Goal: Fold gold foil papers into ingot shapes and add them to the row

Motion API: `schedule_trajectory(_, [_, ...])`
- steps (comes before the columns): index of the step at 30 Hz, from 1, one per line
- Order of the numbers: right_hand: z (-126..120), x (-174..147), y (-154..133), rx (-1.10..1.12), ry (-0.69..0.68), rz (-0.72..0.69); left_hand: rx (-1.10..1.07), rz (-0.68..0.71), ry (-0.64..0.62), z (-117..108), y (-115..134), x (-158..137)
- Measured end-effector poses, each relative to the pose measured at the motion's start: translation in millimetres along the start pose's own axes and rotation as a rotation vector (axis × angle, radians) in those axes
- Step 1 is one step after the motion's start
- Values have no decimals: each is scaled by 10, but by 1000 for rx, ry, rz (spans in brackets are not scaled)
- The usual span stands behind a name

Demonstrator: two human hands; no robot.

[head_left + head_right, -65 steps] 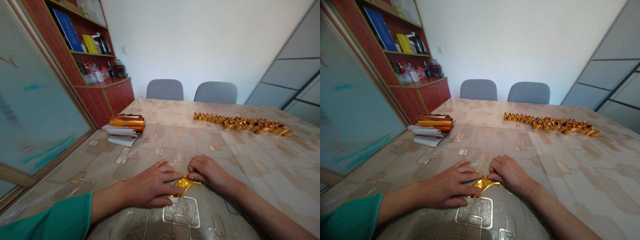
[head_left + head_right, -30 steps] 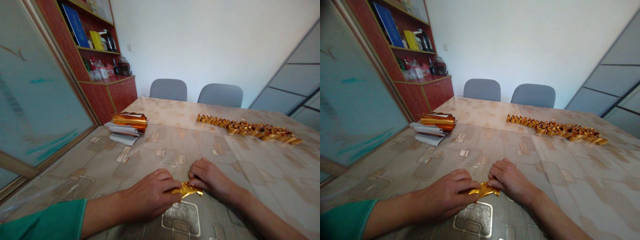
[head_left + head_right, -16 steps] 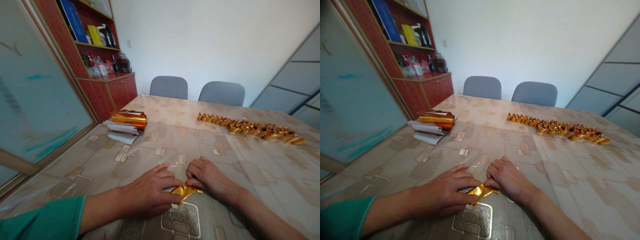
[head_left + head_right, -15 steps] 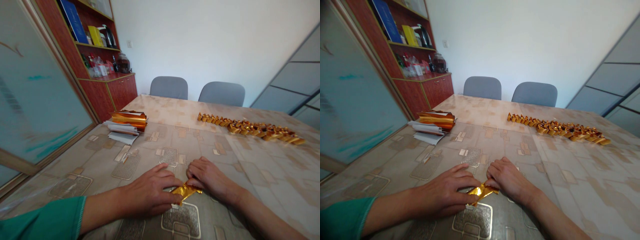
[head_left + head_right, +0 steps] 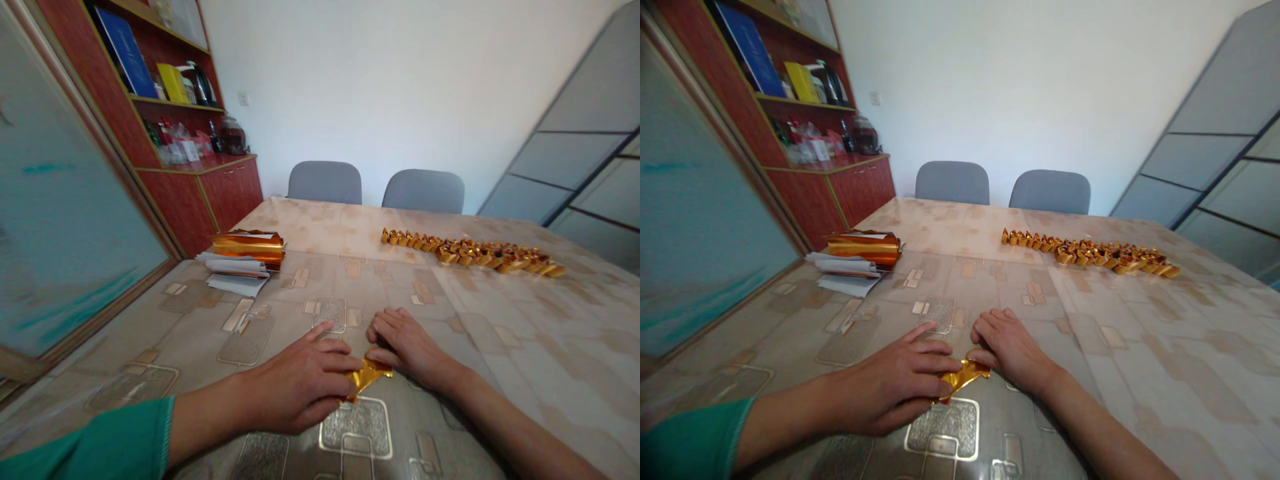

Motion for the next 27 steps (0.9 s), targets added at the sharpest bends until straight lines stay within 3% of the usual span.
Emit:
schedule_trajectory(4, [-72,-280,-164,-33,213,69,18,18,29,-18,19,7])
schedule_trajectory(6, [-32,-458,-327,-53,277,37,29,20,27,-14,34,11])
schedule_trajectory(11, [192,-675,-582,-41,134,43,42,11,20,-17,66,23])
schedule_trajectory(16, [220,-639,-524,-42,83,128,74,24,6,3,70,-3])
schedule_trajectory(27, [205,-520,-474,-41,39,107,146,9,24,81,48,-18])
Point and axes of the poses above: each hand's wrist, its own x-axis towards the middle knuckle, its own z-axis out of the palm, y = z × x, the point moved 3 cm from there along x, towards the middle knuckle, and after that the axes turned 14 degrees about x, right-handed, at the moved point
